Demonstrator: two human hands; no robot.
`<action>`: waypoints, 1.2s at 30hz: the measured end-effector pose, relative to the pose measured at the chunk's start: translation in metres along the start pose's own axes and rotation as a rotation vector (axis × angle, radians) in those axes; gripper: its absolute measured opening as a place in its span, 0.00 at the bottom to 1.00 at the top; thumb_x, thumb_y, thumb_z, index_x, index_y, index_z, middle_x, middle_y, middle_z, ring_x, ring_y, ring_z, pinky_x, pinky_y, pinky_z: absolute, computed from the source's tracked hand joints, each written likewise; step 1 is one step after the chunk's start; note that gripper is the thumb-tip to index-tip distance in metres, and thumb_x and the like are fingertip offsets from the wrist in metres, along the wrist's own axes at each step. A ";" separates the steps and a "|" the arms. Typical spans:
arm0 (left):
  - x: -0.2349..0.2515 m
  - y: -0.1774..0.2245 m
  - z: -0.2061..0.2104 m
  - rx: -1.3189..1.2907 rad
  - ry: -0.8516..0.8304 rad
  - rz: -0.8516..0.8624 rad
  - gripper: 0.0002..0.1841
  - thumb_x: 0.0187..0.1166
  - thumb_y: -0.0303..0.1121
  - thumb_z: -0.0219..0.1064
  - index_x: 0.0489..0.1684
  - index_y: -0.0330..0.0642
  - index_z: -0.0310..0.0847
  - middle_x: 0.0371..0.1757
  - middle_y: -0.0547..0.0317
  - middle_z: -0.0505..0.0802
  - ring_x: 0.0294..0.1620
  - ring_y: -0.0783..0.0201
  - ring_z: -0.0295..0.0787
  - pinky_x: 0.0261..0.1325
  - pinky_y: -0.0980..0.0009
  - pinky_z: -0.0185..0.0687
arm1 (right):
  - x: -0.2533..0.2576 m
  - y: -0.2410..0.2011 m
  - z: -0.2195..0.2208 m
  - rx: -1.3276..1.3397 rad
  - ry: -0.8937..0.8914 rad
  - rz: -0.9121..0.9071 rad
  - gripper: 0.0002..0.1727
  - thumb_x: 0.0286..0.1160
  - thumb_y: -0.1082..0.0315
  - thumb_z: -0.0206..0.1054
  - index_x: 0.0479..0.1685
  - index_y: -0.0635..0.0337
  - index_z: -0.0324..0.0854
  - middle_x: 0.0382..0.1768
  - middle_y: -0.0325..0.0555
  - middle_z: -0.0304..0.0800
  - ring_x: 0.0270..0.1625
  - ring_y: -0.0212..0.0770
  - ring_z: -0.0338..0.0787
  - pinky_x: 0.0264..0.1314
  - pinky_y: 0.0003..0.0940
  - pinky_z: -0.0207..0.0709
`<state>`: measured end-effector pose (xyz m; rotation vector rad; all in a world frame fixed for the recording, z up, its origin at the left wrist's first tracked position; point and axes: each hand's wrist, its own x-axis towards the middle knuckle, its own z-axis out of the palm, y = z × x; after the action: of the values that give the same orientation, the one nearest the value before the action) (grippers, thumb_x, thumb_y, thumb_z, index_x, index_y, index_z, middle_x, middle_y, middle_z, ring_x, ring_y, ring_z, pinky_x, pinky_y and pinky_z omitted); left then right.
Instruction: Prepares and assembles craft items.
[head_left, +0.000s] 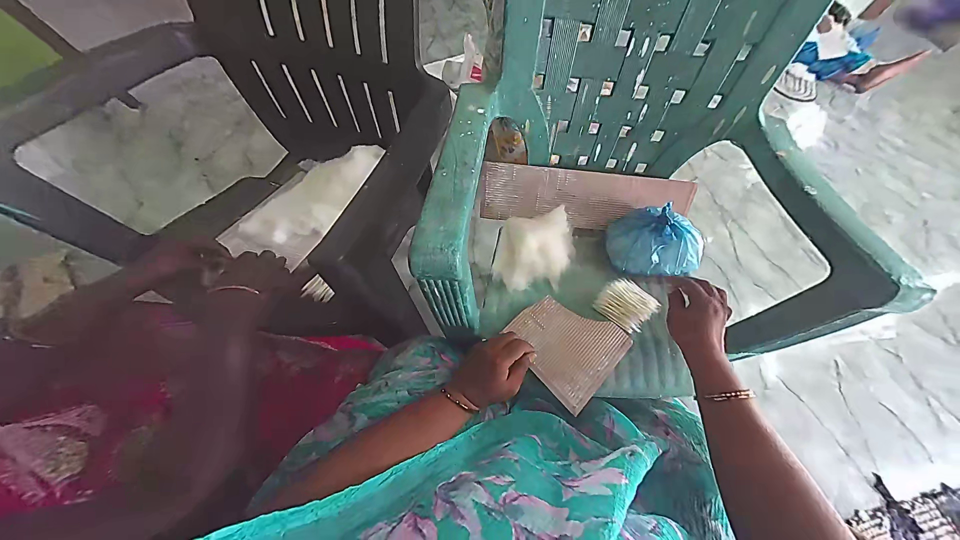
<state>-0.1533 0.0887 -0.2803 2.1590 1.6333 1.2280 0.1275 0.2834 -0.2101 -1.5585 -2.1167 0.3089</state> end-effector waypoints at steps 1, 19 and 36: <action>0.000 0.000 0.000 -0.005 -0.001 -0.008 0.13 0.84 0.33 0.60 0.42 0.35 0.91 0.39 0.47 0.94 0.42 0.54 0.94 0.49 0.62 0.90 | 0.005 -0.006 -0.001 0.011 0.027 -0.046 0.15 0.86 0.71 0.58 0.58 0.62 0.90 0.64 0.65 0.88 0.76 0.71 0.77 0.75 0.76 0.60; 0.010 0.003 -0.009 -0.106 -0.009 -0.144 0.16 0.89 0.35 0.55 0.50 0.31 0.85 0.42 0.44 0.92 0.42 0.54 0.92 0.48 0.62 0.88 | 0.042 -0.124 0.102 0.059 -0.395 -0.357 0.11 0.78 0.71 0.69 0.54 0.56 0.93 0.52 0.58 0.94 0.61 0.65 0.89 0.64 0.67 0.77; 0.015 -0.005 -0.004 -0.473 0.146 -0.383 0.19 0.81 0.37 0.67 0.53 0.25 0.81 0.39 0.51 0.88 0.36 0.74 0.79 0.44 0.78 0.78 | -0.061 -0.119 0.031 1.189 -0.295 0.419 0.05 0.81 0.79 0.60 0.46 0.63 0.80 0.32 0.39 0.88 0.29 0.30 0.85 0.35 0.25 0.81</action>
<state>-0.1587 0.1016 -0.2728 1.4329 1.5164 1.4826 0.0270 0.1906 -0.1978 -1.1618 -1.2192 1.6467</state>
